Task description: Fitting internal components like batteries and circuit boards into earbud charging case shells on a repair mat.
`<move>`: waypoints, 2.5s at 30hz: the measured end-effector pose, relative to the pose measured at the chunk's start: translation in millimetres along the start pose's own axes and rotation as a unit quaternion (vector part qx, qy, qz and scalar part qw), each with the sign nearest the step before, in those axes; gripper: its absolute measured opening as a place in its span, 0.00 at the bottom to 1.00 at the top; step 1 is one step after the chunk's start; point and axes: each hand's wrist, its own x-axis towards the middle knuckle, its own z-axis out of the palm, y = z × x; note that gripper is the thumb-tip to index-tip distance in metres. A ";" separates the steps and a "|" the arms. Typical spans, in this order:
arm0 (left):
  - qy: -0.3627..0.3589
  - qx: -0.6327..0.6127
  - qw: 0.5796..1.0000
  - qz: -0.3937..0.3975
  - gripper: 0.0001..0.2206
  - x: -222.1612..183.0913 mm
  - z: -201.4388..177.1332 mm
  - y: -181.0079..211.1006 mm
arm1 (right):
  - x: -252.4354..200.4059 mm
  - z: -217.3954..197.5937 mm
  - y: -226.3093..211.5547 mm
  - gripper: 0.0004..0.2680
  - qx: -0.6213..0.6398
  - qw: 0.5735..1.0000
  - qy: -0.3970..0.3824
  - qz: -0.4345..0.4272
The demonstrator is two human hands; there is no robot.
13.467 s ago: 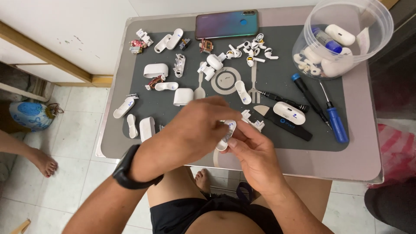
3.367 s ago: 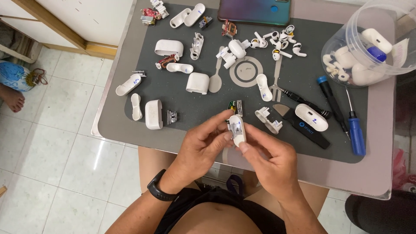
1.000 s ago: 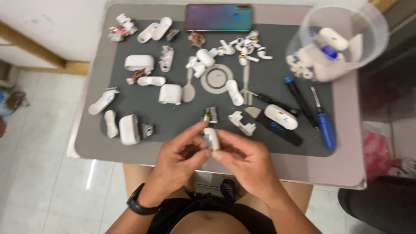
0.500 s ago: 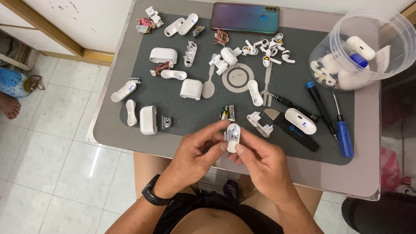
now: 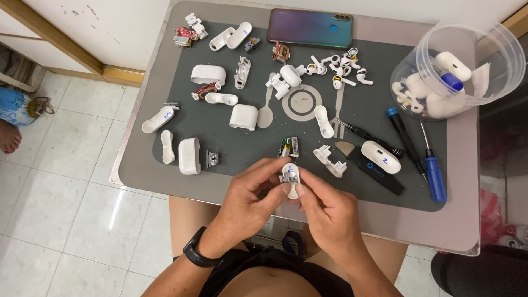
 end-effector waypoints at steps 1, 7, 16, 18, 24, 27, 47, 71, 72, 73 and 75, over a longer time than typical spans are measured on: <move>-0.002 -0.002 1.000 -0.021 0.18 -0.2 -0.6 1.5 | -0.6 1.5 1.3 0.12 -0.009 1.000 0.007 -0.006; -0.006 -0.033 0.999 -0.001 0.18 -2.8 -2.7 -15.6 | -4.0 3.3 1.5 0.11 -0.037 0.999 0.039 -0.005; -0.019 -0.145 0.988 -0.039 0.16 -5.1 -12.3 -6.0 | -5.8 5.1 -2.2 0.10 -0.062 0.996 0.050 0.048; 0.010 -0.189 0.980 -0.068 0.17 -5.8 -11.5 -9.2 | -7.6 9.8 -5.9 0.11 -0.033 0.995 0.070 0.066; 0.056 -0.255 0.961 -0.087 0.16 -10.2 -19.0 -12.3 | -1.1 20.1 -19.3 0.08 0.038 0.982 0.180 0.051; 0.048 -0.238 0.969 -0.041 0.10 -22.1 -28.7 -9.8 | 15.0 16.6 -31.4 0.07 0.022 0.981 0.187 0.046; 0.205 0.299 0.919 0.155 0.08 -8.6 -54.6 -32.4 | 190.2 112.6 -72.2 0.07 -0.457 0.855 -0.173 -0.174; 0.141 0.296 0.919 0.218 0.02 -12.1 -43.3 -53.9 | 166.4 204.3 -143.1 0.16 -0.406 0.868 -0.279 0.060; 0.097 0.315 0.933 0.144 0.04 -9.7 -37.4 -61.2 | 166.1 212.8 -143.1 0.14 -0.460 0.827 -0.313 0.079; 0.052 0.333 0.939 0.068 0.10 -7.6 -32.8 -68.7 | 166.0 222.9 -143.8 0.13 -0.510 0.781 -0.348 0.097; 0.070 0.348 0.930 0.093 0.08 -12.0 -27.1 -77.7 | 164.2 224.3 -134.2 0.12 -0.480 0.805 -0.340 0.076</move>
